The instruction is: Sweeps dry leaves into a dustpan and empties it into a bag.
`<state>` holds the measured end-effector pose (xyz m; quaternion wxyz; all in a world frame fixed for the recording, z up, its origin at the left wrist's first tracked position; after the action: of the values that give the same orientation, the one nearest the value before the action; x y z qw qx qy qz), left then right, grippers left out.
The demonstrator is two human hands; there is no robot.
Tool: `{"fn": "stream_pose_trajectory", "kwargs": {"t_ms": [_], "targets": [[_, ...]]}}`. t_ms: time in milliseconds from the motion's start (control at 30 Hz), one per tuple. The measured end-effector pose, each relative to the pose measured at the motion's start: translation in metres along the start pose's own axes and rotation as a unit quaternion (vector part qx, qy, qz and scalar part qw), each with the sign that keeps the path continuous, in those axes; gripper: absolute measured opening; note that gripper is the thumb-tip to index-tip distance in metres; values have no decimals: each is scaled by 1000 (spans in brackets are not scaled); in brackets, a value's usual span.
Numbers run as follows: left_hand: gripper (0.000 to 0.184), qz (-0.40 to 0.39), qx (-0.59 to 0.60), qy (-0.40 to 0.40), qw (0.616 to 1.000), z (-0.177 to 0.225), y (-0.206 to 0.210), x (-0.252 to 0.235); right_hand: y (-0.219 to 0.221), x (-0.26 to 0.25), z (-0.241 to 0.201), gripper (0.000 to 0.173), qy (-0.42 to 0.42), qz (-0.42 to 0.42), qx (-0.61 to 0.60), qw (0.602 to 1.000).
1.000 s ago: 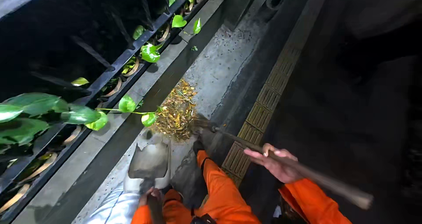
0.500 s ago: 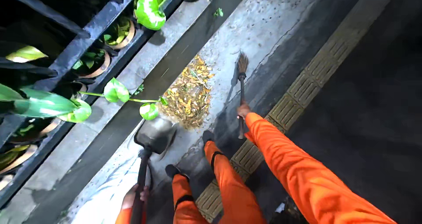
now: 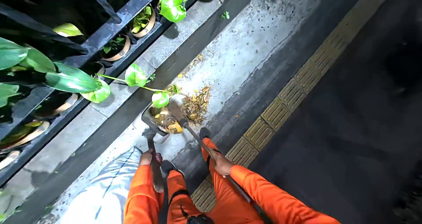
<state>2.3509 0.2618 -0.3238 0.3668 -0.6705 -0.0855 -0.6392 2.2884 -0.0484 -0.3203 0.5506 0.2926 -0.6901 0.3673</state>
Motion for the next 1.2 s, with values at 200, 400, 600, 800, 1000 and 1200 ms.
{"fn": "stream_pose_trajectory", "kwargs": {"t_ms": [200,400,600,800,1000,1200], "targets": [[38,-71,32,-32,996,-1,-40,-35,-11,80,67,81,-3,67,-46,997],[41,-106,91,-76,987,3,-34,-27,-129,-8,60,75,55,255,-178,949],[43,-83,80,-95,989,8,-3,-16,-237,-149,-9,67,45,274,-204,939],[35,-32,60,-86,994,6,6,-9,-115,-60,-4,82,37,70,11,997],[39,-56,29,-40,997,7,-35,-14,-24,42,64,78,22,64,-162,985],[27,28,-110,59,992,15,-52,6,29,58,68,70,172,138,-394,892]]}}
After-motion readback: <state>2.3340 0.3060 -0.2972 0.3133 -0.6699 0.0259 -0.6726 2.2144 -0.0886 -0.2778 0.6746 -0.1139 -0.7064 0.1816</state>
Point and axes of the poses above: each hand's wrist, its own x-axis away from the middle knuckle, its own y-axis out of the palm, z = x × y, the point moved 4 cm from there along -x, towards the middle knuckle, and after that the axes turned 10 degrees about z, right-handed, at the moved point
